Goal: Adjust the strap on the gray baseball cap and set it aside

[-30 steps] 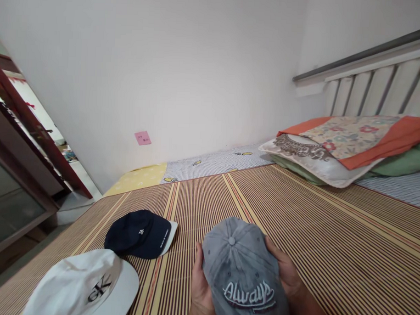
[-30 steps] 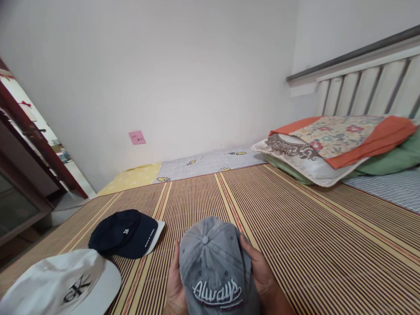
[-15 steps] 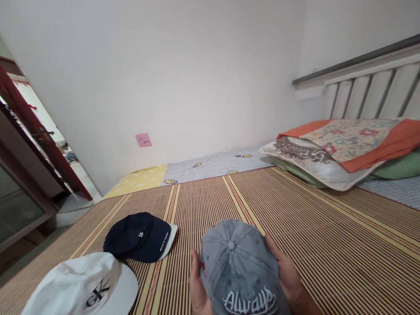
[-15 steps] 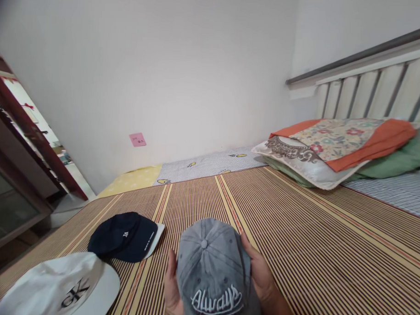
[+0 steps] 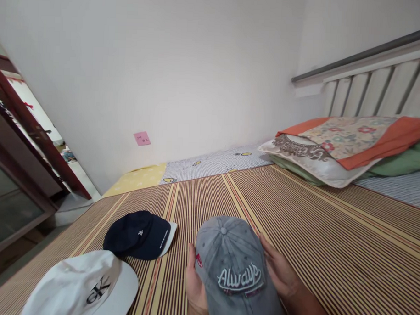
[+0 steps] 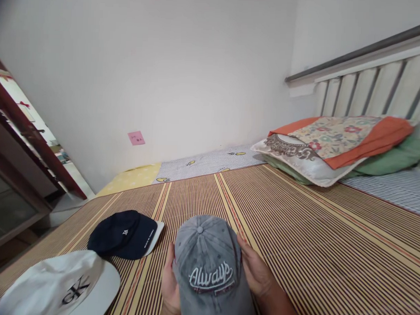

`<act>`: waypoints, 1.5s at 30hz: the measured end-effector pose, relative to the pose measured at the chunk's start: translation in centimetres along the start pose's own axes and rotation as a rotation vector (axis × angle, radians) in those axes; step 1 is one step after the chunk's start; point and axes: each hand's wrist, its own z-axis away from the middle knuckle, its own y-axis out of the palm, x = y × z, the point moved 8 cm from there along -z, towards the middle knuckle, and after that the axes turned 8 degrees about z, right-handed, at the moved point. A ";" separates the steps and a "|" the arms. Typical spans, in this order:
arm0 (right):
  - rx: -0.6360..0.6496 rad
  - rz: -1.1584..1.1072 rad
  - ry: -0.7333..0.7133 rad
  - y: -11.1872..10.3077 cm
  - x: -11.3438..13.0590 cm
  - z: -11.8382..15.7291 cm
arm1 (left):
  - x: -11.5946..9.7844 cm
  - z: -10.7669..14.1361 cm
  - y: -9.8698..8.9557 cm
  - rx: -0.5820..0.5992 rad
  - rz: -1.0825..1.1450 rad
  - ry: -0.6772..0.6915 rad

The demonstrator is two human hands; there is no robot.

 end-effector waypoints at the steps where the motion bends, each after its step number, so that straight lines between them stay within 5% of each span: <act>1: -0.001 0.004 0.004 -0.3 -0.3 0.0 | -0.2 0.0 0.4 0.041 0.010 0.015; 6: 0.031 0.051 -0.017 -1.1 -0.5 0.2 | -0.9 0.6 4.8 0.393 0.147 0.069; 9: 0.028 0.073 -0.035 -1.3 0.1 0.3 | -0.5 1.1 6.4 0.488 0.167 0.031; 22: -0.184 0.370 -0.011 -5.7 3.0 0.9 | 3.2 -1.8 2.6 0.404 0.174 -0.158; 30: -0.013 0.322 -0.053 -3.6 2.9 0.7 | 2.6 -0.2 4.5 0.478 0.197 -0.093; 41: -0.101 0.386 -0.036 -3.4 3.1 0.3 | 1.8 0.7 6.5 0.526 0.182 -0.086; 45: -0.253 0.428 -0.087 -4.8 4.2 -0.2 | 1.7 0.3 6.5 0.546 0.224 -0.076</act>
